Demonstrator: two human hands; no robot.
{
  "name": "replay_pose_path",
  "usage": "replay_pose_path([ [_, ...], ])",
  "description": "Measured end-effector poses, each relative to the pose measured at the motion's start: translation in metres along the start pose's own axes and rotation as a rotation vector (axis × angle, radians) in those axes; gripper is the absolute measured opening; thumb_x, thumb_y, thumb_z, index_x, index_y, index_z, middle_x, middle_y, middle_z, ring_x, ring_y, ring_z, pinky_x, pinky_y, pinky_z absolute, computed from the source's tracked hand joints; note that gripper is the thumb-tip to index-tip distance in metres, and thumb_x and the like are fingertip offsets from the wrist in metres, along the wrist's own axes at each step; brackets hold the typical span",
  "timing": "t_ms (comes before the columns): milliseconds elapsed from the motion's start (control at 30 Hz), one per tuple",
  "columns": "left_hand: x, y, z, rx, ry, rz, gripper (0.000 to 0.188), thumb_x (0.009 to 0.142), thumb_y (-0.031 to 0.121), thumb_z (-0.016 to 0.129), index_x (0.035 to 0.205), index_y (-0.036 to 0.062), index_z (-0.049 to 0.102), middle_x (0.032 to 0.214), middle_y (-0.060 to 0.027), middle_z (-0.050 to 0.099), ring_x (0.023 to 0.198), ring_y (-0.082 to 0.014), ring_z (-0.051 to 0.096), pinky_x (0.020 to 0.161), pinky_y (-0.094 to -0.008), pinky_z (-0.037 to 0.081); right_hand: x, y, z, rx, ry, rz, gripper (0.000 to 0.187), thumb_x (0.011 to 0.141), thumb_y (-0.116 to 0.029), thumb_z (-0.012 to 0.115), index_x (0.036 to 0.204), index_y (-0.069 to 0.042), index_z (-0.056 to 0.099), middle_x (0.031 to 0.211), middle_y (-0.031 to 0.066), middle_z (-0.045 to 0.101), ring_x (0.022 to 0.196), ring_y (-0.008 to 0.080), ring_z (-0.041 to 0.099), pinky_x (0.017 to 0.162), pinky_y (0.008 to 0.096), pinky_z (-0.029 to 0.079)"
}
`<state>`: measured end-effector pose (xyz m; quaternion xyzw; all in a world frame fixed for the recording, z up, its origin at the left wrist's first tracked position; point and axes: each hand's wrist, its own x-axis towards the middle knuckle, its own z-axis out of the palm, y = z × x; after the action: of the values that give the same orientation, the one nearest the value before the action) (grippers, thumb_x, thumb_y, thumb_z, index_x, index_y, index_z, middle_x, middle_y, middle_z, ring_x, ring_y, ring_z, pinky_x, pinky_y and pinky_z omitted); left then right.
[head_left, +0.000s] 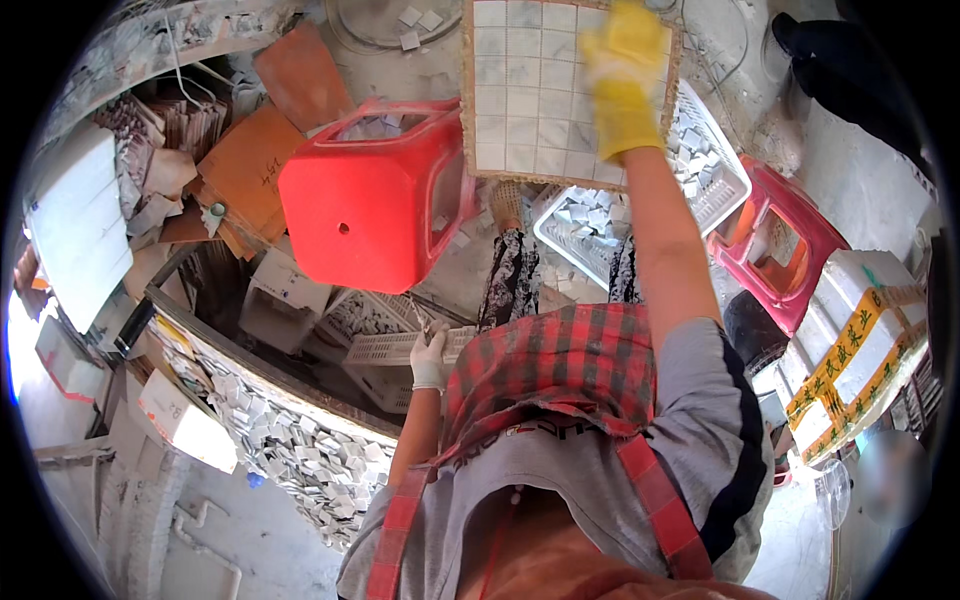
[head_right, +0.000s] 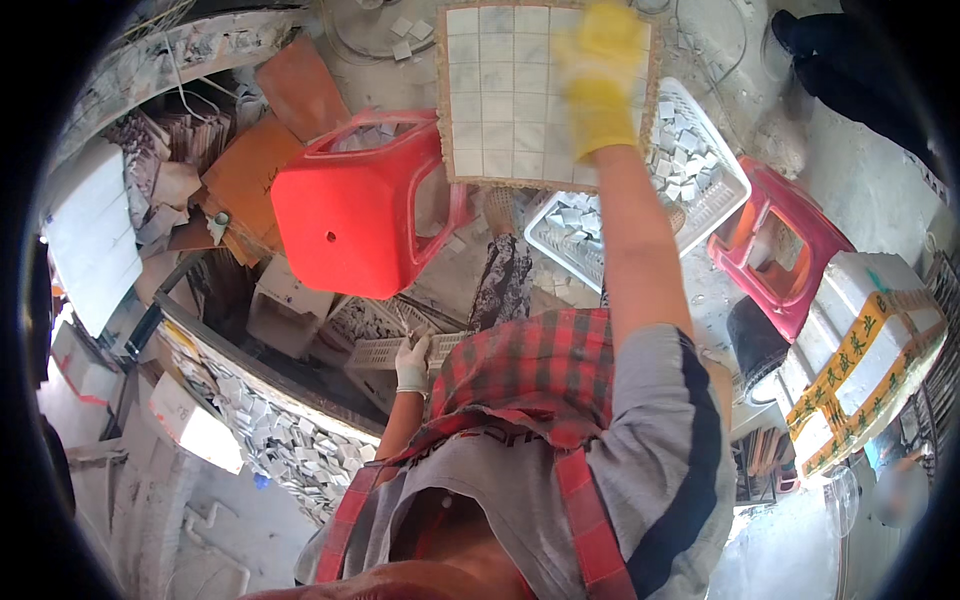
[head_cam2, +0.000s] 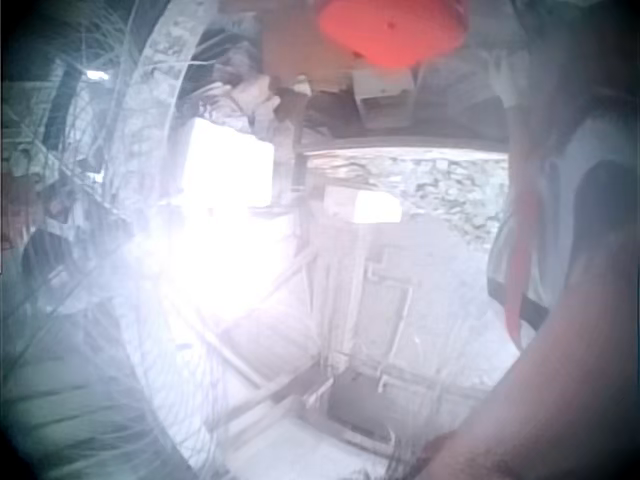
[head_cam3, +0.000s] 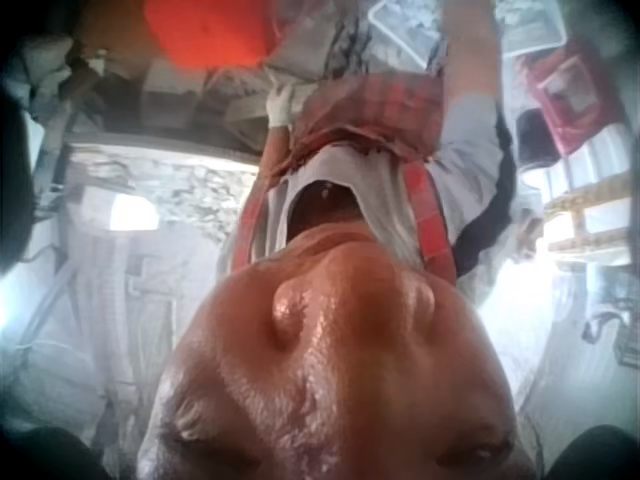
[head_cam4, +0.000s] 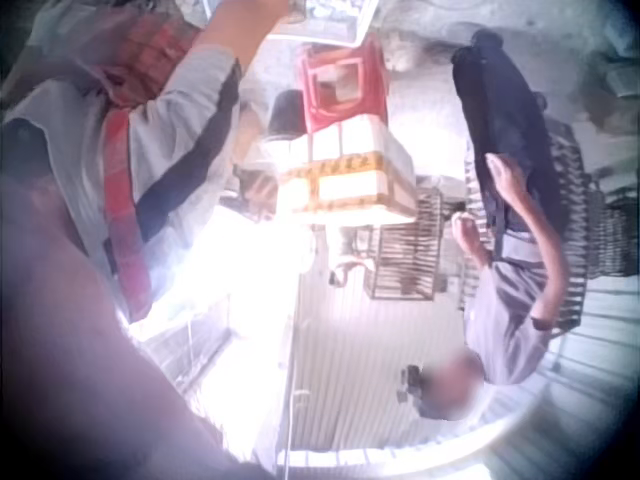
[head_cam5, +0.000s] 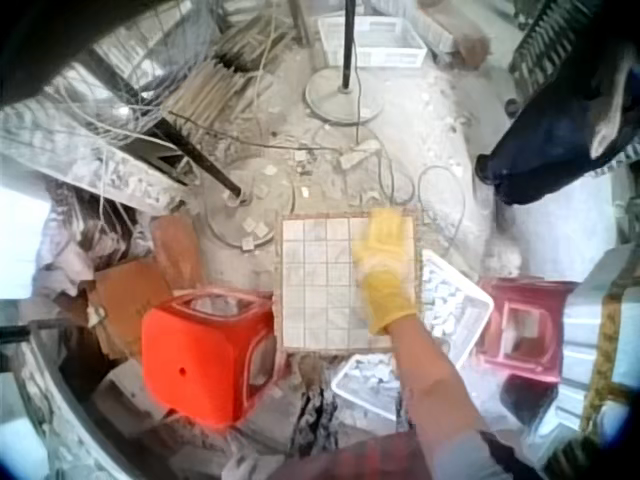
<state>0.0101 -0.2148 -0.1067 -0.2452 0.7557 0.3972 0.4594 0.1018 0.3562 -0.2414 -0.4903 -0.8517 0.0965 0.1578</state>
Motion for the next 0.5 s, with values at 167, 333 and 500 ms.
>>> replay_pose_path([
  [167, 0.000, 0.005, 0.002, 0.015, -0.083, -0.013, 0.039, 0.098, 0.008, 0.067, 0.135, -0.0009, 0.059, 0.114, -0.0068, 0.073, 0.090, -0.0112, 0.069, 0.075, -0.0228, 0.053, -0.012, -0.137, -0.055, 0.384, -0.695, -0.332, 0.039, 0.091, -0.015, 0.058, 0.128, -0.003, 0.064, 0.133, 0.0197, 0.063, 0.124, 0.0353, 0.059, 0.111, 0.0447, 0.044],
  [333, -0.028, 0.044, 0.027, 0.106, -0.111, 0.067, 0.038, 0.099, 0.010, 0.067, 0.135, -0.0002, 0.059, 0.114, -0.0079, 0.073, 0.087, -0.0109, 0.068, 0.071, -0.0224, 0.053, -0.117, -0.072, -0.030, 0.519, -0.114, -0.511, 0.032, 0.090, -0.020, 0.061, 0.119, -0.009, 0.069, 0.125, 0.0172, 0.068, 0.118, 0.0364, 0.062, 0.103, 0.0464, 0.049],
  [500, -0.031, 0.055, 0.034, 0.140, -0.207, 0.115, 0.038, 0.099, 0.011, 0.067, 0.135, 0.0002, 0.059, 0.113, -0.0061, 0.072, 0.086, -0.0099, 0.067, 0.067, -0.0212, 0.050, -0.149, 0.106, -0.132, -0.137, -0.251, 0.131, 0.038, 0.093, -0.028, 0.061, 0.128, -0.014, 0.064, 0.139, 0.0125, 0.061, 0.130, 0.0345, 0.054, 0.107, 0.0469, 0.045],
])
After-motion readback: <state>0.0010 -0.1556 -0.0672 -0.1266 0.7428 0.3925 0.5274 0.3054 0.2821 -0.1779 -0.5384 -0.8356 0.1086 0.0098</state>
